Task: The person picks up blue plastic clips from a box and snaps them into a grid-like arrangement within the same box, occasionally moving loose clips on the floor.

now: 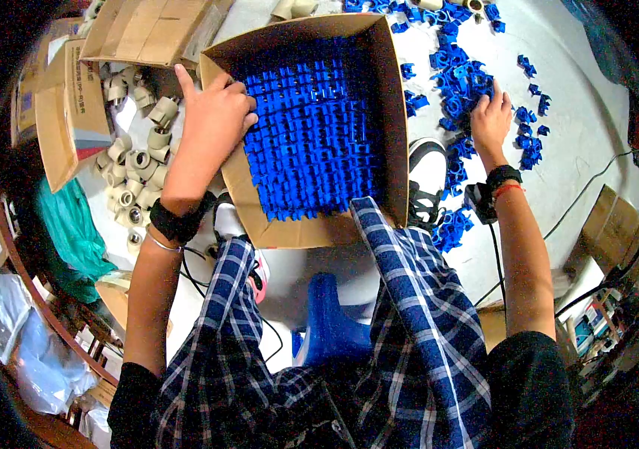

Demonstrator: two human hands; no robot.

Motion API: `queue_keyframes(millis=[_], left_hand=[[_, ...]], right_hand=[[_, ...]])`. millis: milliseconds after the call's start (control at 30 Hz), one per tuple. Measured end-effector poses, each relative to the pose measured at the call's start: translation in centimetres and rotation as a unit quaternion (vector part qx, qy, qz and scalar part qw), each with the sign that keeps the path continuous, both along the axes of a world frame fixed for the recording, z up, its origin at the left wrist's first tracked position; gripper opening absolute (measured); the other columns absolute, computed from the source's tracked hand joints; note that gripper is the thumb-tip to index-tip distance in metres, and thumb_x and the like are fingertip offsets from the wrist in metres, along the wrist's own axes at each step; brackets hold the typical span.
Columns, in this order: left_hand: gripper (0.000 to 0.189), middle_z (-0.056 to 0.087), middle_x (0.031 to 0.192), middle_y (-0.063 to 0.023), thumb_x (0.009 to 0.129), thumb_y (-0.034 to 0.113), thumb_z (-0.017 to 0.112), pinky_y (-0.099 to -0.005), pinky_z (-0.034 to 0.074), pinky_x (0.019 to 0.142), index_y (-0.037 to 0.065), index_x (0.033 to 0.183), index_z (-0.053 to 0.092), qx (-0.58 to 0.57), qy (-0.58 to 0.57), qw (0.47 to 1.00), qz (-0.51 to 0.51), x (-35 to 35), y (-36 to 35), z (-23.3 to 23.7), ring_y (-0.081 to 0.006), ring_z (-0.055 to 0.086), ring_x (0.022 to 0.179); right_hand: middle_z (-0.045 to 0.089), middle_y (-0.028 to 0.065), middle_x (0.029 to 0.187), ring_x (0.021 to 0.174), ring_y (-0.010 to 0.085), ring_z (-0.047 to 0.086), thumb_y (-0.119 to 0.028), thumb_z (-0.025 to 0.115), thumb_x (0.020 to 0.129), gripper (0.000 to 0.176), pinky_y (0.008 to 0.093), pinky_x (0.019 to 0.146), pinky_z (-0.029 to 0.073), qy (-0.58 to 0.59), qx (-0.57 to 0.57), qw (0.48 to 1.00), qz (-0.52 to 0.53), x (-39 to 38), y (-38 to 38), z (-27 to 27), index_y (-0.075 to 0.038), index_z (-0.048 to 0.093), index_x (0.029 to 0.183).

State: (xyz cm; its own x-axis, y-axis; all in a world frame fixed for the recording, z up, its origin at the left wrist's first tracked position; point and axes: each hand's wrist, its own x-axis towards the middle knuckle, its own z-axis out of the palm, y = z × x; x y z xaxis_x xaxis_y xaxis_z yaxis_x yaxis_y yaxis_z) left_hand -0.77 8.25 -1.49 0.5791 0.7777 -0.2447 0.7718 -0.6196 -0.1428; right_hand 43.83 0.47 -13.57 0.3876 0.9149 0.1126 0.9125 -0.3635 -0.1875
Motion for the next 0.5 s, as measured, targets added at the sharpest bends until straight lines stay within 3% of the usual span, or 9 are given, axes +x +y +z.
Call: queue_keyframes(millis=[167, 233, 333, 400, 500], left_hand=[[0.01, 0.061, 0.082, 0.0022, 0.072, 0.027, 0.069, -0.0711, 0.019, 0.099, 0.017, 0.076, 0.07, 0.01, -0.009, 1.0, 0.001, -0.2, -0.1, -0.3, -0.0157, 0.056, 0.096], [0.01, 0.061, 0.082, 0.0018, 0.073, 0.026, 0.069, -0.071, 0.02, 0.099, 0.016, 0.074, 0.07, 0.018, -0.013, 1.0, -0.006, -0.3, -0.1, -0.3, -0.0157, 0.056, 0.096], [0.007, 0.063, 0.079, 0.0009, 0.071, 0.017, 0.067, -0.0719, 0.016, 0.1, 0.012, 0.073, 0.07, 0.019, -0.048, 0.999, -0.015, -0.4, -0.2, -0.1, -0.0167, 0.058, 0.09], [0.008, 0.063, 0.081, 0.001, 0.072, 0.019, 0.067, -0.0722, 0.016, 0.1, 0.012, 0.076, 0.07, 0.02, -0.052, 0.998, -0.015, -0.5, -0.2, -0.2, -0.0164, 0.058, 0.091], [0.011, 0.062, 0.083, 0.0012, 0.073, 0.021, 0.067, -0.073, 0.015, 0.099, 0.013, 0.081, 0.07, 0.017, -0.053, 0.998, -0.006, -0.4, -0.4, 0.1, -0.0159, 0.057, 0.093]], right_hand=[[0.046, 0.0251, 0.13, 0.122, 0.0376, 0.041, -0.032, 0.038, 0.095, 0.049, 0.0426, 0.104, 0.031, 0.047, -0.025, 0.998, -0.022, 1.3, -0.4, 0.3, -0.005, 0.04, 0.135], [0.048, 0.0242, 0.127, 0.12, 0.0373, 0.043, -0.035, 0.038, 0.095, 0.05, 0.0432, 0.103, 0.031, 0.076, -0.014, 0.997, 0.027, 1.0, -0.1, 0.3, -0.008, 0.039, 0.137], [0.042, 0.028, 0.131, 0.122, 0.04, 0.04, -0.042, 0.04, 0.094, 0.051, 0.0461, 0.103, 0.031, 0.086, -0.038, 0.995, 0.019, -0.2, 0.2, 0.5, -0.016, 0.038, 0.139], [0.031, 0.0318, 0.137, 0.127, 0.0427, 0.034, -0.047, 0.042, 0.093, 0.053, 0.0471, 0.105, 0.029, 0.12, -0.06, 0.991, -0.02, -1.6, 0.6, 1.4, -0.022, 0.037, 0.14], [0.03, 0.0308, 0.138, 0.13, 0.0421, 0.03, -0.048, 0.043, 0.092, 0.055, 0.0468, 0.106, 0.028, 0.129, -0.057, 0.99, -0.002, -2.5, 1.0, 1.7, -0.023, 0.036, 0.14]])
